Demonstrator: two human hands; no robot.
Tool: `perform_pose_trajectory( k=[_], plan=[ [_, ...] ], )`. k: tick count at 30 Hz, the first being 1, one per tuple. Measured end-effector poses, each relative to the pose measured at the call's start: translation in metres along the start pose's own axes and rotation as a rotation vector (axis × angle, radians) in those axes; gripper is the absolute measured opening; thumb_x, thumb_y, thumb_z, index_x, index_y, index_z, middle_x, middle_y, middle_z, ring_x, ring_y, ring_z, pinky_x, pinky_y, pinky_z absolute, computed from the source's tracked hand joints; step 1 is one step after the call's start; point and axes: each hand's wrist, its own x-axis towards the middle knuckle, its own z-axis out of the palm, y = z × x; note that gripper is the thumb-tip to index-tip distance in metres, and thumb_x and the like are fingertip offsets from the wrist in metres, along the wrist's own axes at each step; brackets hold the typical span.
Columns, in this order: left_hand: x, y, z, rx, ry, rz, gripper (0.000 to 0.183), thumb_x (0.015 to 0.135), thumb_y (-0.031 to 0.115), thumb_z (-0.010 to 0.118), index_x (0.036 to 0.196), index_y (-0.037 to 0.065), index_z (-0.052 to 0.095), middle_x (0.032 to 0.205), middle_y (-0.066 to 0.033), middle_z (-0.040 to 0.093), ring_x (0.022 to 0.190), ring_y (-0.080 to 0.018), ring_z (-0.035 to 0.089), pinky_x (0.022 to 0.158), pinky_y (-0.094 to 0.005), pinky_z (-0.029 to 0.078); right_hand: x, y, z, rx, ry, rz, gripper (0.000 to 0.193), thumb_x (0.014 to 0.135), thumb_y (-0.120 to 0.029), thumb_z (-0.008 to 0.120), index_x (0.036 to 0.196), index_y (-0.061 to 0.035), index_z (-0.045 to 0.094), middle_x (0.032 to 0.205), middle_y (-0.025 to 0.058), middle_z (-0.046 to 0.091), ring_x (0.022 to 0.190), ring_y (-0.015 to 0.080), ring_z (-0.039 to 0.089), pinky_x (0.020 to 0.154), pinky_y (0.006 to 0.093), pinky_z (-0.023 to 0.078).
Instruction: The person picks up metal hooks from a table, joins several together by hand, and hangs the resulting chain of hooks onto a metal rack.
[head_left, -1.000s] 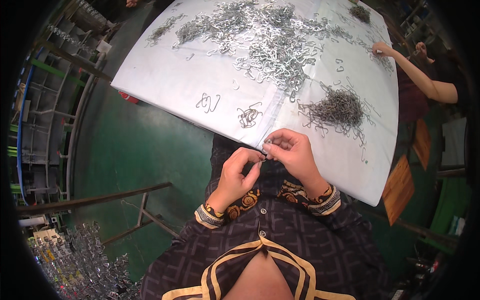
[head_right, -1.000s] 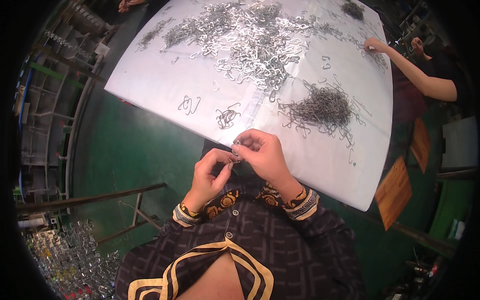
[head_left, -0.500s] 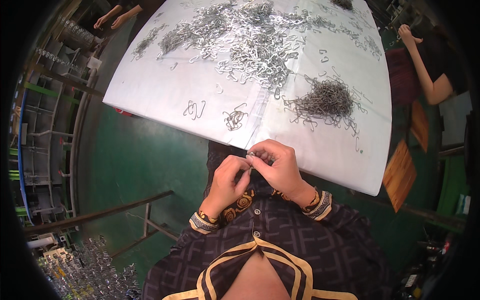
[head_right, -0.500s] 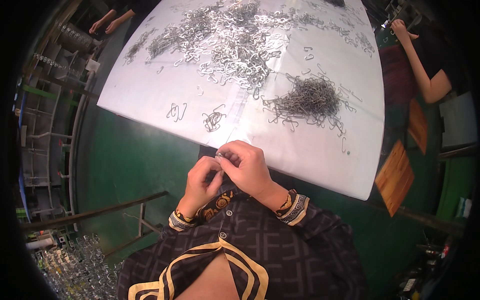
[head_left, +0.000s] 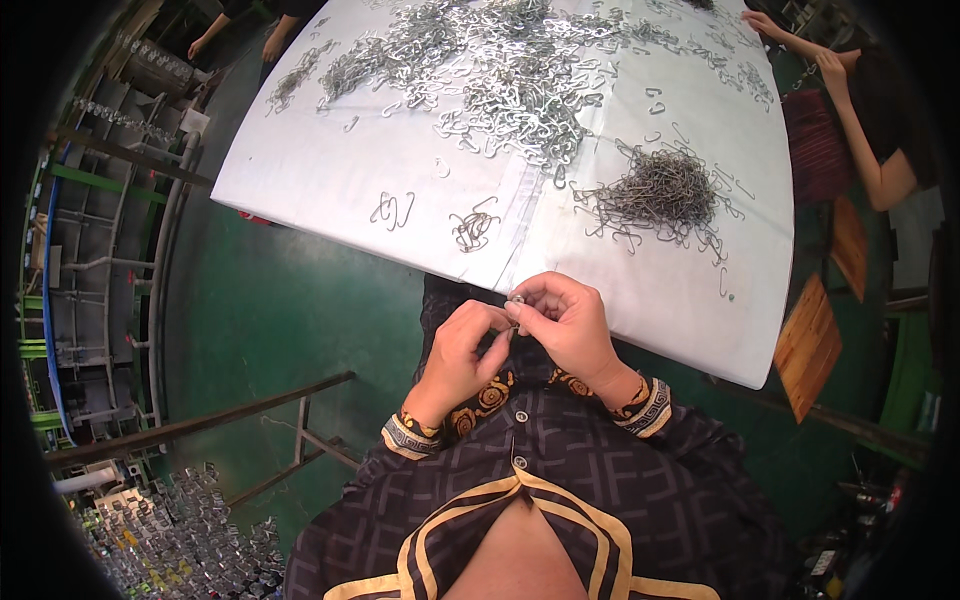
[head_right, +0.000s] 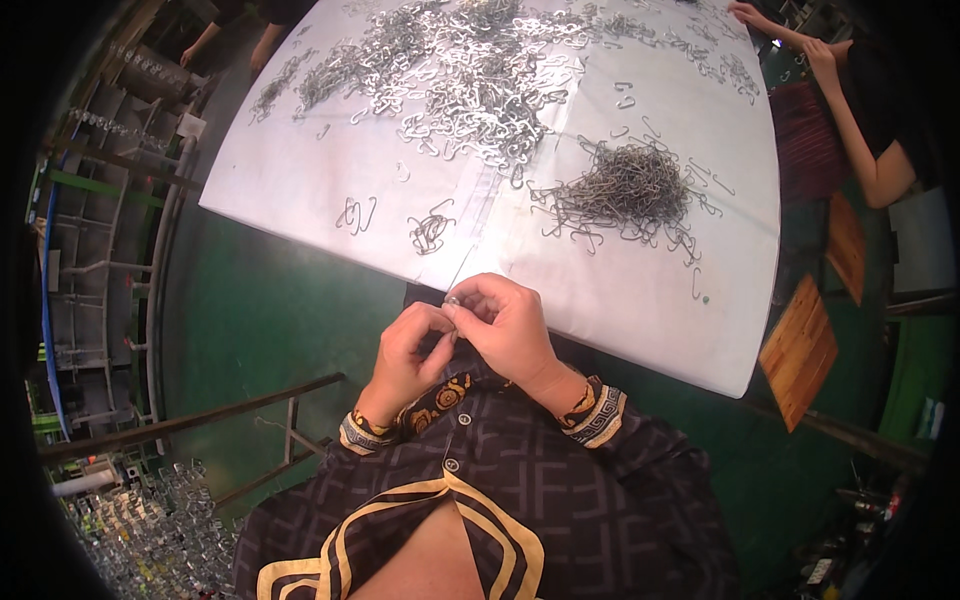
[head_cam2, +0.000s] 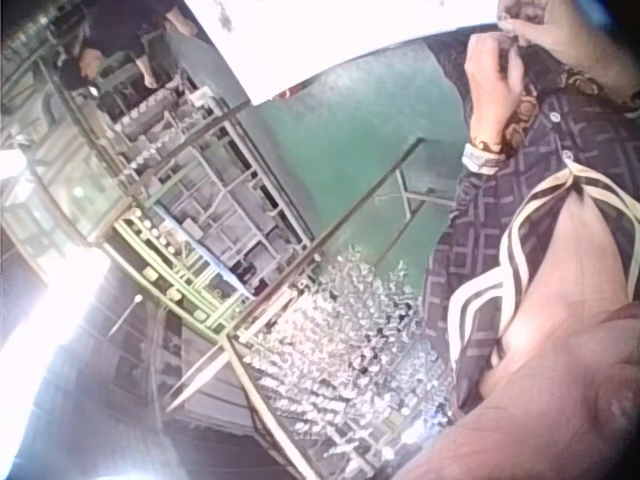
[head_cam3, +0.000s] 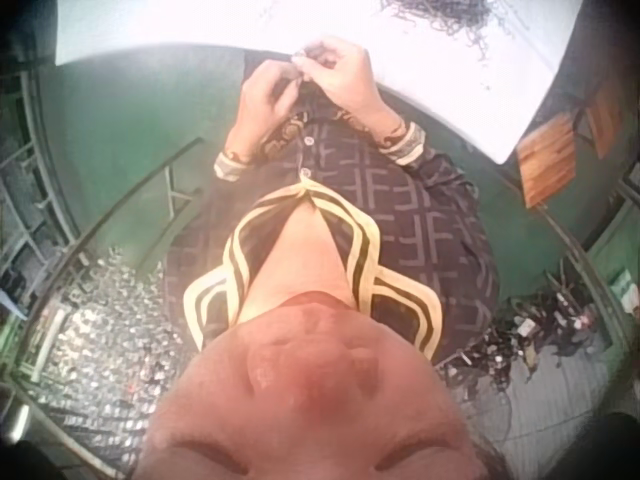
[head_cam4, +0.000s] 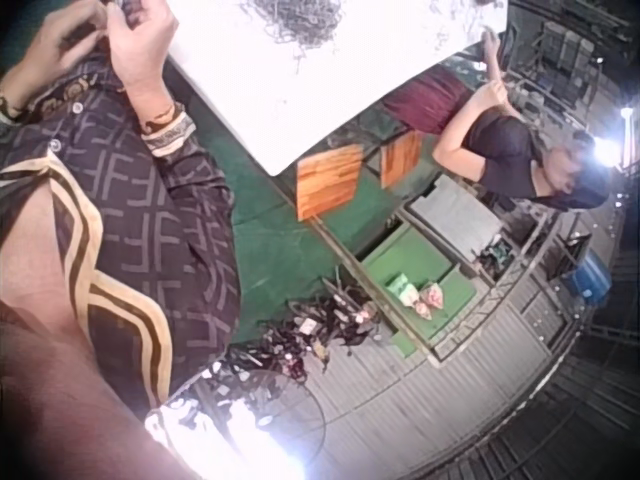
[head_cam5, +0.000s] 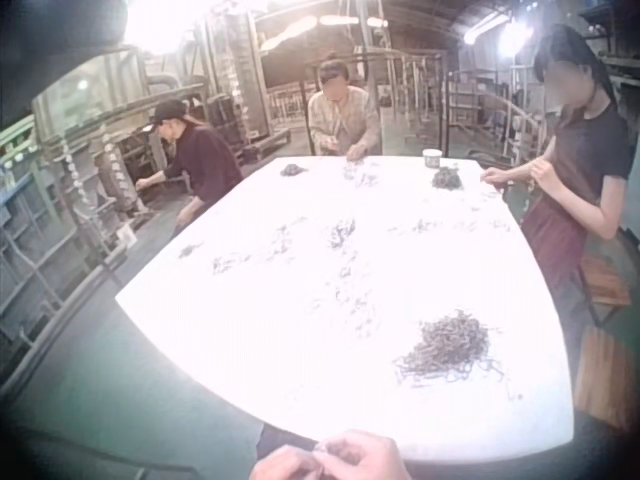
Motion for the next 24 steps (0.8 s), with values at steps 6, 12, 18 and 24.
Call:
perform_pose_trajectory(
  k=[6,12,18,24],
  plan=[
    [0.014,-0.006,-0.025,-0.053,-0.146,-0.078,0.017,0.077,-0.004,0.069,0.093,0.003,0.067,0.094,-0.0108,0.069,0.087,-0.0267,0.066,0.074,-0.0340,0.054,-0.005,-0.002,0.001,-0.202,-0.009,-0.161,0.008,0.082,-0.004,0.070,0.090,-0.0014,0.068,0.078,0.0051,0.063,0.059,0.0079,0.056,0.054,0.0236,0.045],
    [0.073,-0.036,0.003,0.004,-0.132,0.072,0.023,0.081,-0.001,0.065,0.104,0.001,0.066,0.105,-0.0148,0.068,0.096,-0.0328,0.065,0.084,-0.0369,0.052,-0.016,-0.008,-0.001,-0.310,-0.055,-0.266,0.007,0.082,-0.003,0.070,0.088,-0.0013,0.067,0.076,0.0057,0.060,0.059,0.0110,0.057,0.054,0.0238,0.045],
    [0.128,-0.054,0.080,0.240,-0.123,0.365,0.035,0.080,-0.003,0.057,0.114,0.000,0.063,0.118,-0.0166,0.063,0.114,-0.0331,0.057,0.095,-0.0400,0.048,-0.023,-0.003,0.002,-0.335,-0.085,-0.317,0.009,0.081,-0.002,0.070,0.089,-0.0019,0.066,0.074,0.0054,0.058,0.058,0.0129,0.057,0.054,0.0255,0.046],
    [0.127,-0.051,0.083,0.357,-0.338,0.439,0.025,0.074,-0.002,0.062,0.097,0.001,0.069,0.108,-0.0100,0.066,0.102,-0.0292,0.060,0.086,-0.0373,0.051,-0.025,-0.001,-0.001,-0.350,-0.094,-0.327,0.012,0.079,-0.001,0.071,0.090,-0.0018,0.065,0.076,0.0067,0.058,0.060,0.0165,0.059,0.056,0.0277,0.047]
  ],
)
